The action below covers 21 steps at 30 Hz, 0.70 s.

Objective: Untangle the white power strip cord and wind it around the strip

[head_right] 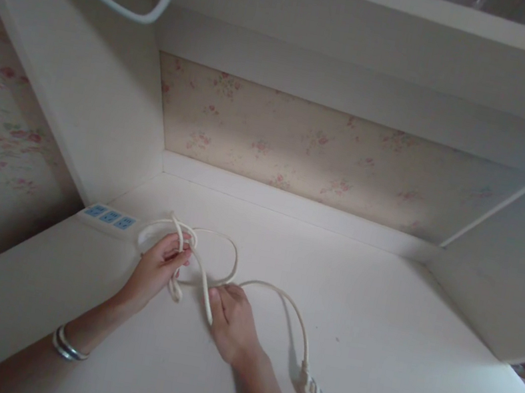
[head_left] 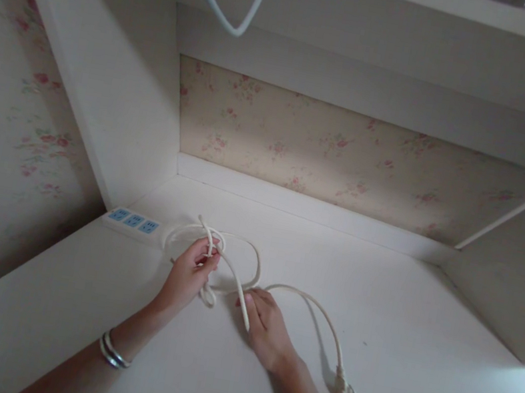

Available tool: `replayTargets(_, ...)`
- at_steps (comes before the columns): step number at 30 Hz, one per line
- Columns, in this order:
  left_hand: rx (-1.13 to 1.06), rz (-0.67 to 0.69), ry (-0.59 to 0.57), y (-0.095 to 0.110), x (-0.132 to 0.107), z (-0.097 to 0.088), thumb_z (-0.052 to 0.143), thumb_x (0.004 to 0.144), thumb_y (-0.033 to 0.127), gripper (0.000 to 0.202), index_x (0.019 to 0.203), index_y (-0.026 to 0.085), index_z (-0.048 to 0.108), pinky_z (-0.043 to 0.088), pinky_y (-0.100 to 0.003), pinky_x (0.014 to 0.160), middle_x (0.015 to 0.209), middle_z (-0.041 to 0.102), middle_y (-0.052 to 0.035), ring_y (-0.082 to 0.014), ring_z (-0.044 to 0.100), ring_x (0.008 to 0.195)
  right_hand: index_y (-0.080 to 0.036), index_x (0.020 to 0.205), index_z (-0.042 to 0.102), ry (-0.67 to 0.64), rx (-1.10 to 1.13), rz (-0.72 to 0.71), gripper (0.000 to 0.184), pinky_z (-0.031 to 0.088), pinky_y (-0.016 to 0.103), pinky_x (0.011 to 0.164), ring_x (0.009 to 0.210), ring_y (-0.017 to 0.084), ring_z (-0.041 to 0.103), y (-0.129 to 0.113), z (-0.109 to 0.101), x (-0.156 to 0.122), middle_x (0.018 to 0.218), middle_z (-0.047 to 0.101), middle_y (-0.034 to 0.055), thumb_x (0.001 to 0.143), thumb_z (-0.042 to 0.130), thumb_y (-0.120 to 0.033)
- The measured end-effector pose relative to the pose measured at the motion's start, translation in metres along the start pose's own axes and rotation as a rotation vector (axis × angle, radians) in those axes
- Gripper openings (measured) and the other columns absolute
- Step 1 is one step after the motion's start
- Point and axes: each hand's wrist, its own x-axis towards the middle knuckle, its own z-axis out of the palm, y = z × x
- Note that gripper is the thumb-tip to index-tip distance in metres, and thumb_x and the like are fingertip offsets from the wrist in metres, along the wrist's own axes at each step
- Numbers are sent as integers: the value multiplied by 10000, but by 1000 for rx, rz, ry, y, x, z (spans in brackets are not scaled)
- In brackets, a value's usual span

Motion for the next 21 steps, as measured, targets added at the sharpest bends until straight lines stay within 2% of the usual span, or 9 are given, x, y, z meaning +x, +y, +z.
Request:
replayTargets(3,18,44,7,-5,2,0,636,774,370,364,1088,193,581,526,-262,686,898,672,-25,-153,646,776,-172,816,647,-36,107,50,599,345,247,610,607,132,461,4,1,-7,593,474,-10,986,199,-532)
replayTargets(8,94,44,15,-11,8,-3,609,799,382,387,1125,178,567,532,-285,702,880,682,-33,-158,646,748,-168,849,620,49,232,131,594,296,221,520,510,107,370,1,-4,-10,529,354,-53,970,199,-571)
replayTargets(10,124,88,0,-12,8,-3,594,815,376,347,1101,180,576,528,-285,727,881,681,-34,-163,649,776,-182,787,602,60,178,186,571,299,220,521,507,109,398,-4,-6,-7,519,388,-47,978,208,-547)
replayTargets(13,168,130,-52,-10,1,1,574,836,368,300,1072,184,592,523,-267,710,874,684,-36,-165,653,775,-195,714,573,62,18,182,548,333,225,574,576,122,503,-10,-5,-3,584,525,-13,986,223,-517)
replayTargets(17,235,155,-243,0,-18,14,528,875,328,290,1114,184,607,516,-242,691,865,691,-36,-151,647,736,-209,754,588,12,-160,127,526,347,231,598,610,138,581,-11,1,-1,660,628,15,1003,199,-461)
replayTargets(19,259,196,-362,5,-28,22,503,889,277,273,1113,190,631,515,-245,763,940,700,-50,-158,651,825,-215,804,601,-10,-226,115,499,340,229,592,638,144,614,-10,4,-1,703,662,29,1008,206,-442)
replayTargets(21,259,235,-405,7,-35,29,493,890,235,267,1100,196,653,494,-259,869,1040,696,-61,-172,636,959,-216,842,605,-16,-253,118,487,338,225,595,679,149,638,-9,4,-1,748,685,40,1012,206,-439)
